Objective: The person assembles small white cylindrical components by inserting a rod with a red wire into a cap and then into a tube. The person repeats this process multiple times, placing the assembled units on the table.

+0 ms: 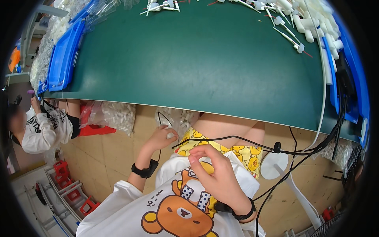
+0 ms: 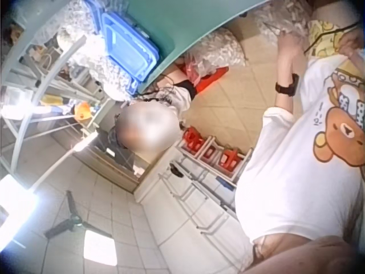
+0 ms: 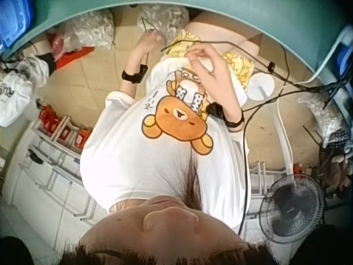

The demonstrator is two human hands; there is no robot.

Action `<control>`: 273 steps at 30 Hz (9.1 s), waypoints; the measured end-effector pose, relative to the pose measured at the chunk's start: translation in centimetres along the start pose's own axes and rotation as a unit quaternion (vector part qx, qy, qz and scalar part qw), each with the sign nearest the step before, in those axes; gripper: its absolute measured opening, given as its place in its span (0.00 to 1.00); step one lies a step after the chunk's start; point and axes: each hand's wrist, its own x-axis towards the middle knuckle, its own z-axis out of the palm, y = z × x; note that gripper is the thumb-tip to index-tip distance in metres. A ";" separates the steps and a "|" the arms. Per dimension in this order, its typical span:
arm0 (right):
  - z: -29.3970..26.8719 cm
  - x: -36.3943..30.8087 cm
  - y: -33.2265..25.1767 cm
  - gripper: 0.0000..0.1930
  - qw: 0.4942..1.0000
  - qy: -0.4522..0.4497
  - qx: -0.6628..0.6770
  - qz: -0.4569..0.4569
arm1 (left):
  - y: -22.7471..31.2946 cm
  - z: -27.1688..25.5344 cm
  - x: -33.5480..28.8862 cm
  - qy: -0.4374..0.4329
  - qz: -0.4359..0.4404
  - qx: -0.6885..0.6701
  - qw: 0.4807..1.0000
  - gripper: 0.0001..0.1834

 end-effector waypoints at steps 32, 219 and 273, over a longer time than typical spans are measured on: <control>-0.9 -0.2 0.0 0.07 1.000 -0.014 -0.022 0.011 | 2.4 -3.6 -1.7 0.195 -0.109 -0.016 0.975 0.44; -5.7 2.5 -5.0 0.20 0.905 0.142 -0.186 -0.356 | 21.9 -16.5 -3.4 0.079 0.235 -0.445 0.861 0.17; -5.6 0.4 -3.0 0.29 0.962 0.017 0.107 -0.250 | 22.8 -16.4 -4.4 0.168 0.304 -0.304 0.887 0.11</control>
